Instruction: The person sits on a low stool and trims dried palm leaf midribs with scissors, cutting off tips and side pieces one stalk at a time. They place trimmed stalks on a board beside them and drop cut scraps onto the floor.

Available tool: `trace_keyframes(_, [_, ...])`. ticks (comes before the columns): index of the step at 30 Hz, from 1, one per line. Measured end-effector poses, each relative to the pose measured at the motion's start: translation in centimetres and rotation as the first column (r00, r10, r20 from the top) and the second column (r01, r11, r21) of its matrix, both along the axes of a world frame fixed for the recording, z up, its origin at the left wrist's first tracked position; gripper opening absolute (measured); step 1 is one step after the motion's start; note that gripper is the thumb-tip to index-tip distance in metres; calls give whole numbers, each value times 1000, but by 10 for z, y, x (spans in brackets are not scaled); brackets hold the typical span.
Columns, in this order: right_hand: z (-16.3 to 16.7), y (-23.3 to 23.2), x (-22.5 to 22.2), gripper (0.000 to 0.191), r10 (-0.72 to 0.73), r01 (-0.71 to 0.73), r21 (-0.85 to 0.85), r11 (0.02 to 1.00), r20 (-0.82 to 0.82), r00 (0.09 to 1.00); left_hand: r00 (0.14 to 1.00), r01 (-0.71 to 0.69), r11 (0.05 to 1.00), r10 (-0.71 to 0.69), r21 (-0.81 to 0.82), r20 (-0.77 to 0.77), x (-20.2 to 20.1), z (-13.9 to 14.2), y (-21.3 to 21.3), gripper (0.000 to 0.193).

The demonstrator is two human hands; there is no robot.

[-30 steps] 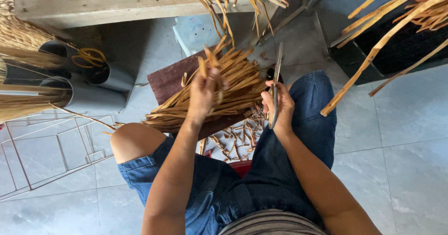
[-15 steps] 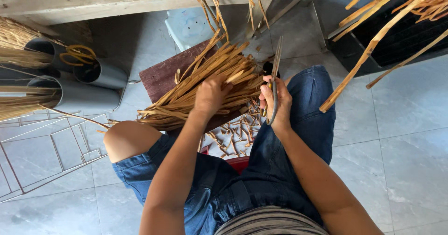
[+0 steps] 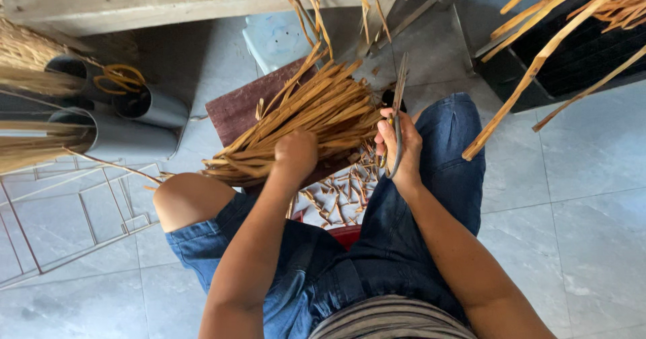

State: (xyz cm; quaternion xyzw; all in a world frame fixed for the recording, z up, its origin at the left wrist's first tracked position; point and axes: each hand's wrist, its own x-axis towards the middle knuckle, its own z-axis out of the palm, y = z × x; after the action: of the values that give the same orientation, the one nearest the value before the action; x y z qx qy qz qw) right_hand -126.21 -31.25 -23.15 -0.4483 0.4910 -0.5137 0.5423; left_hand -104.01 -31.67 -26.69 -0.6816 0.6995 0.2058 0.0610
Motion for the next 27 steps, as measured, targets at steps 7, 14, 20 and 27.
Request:
trace_keyframes(7, [-1, 12, -4, 37, 89, -123, -200, 972, -174, 981, 158, -338, 929, 213, 150, -964, 23, 70, 4, 27])
trace_keyframes(14, [10, 21, 4, 66, 205, -392, -347, 852, -469, 859, -223, -340, 867, 303, 366, -926, 5, 81, 5, 25])
trace_keyframes(20, [13, 18, 8, 70, 135, -413, -426, 805, -545, 827, -194, -312, 908, 225, 278, -955, -6, 66, 3, 18])
trace_keyframes(27, [4, 17, 4, 66, 122, -324, -320, 890, -519, 846, -305, -289, 904, 225, 315, -925, -17, 56, 0, 17])
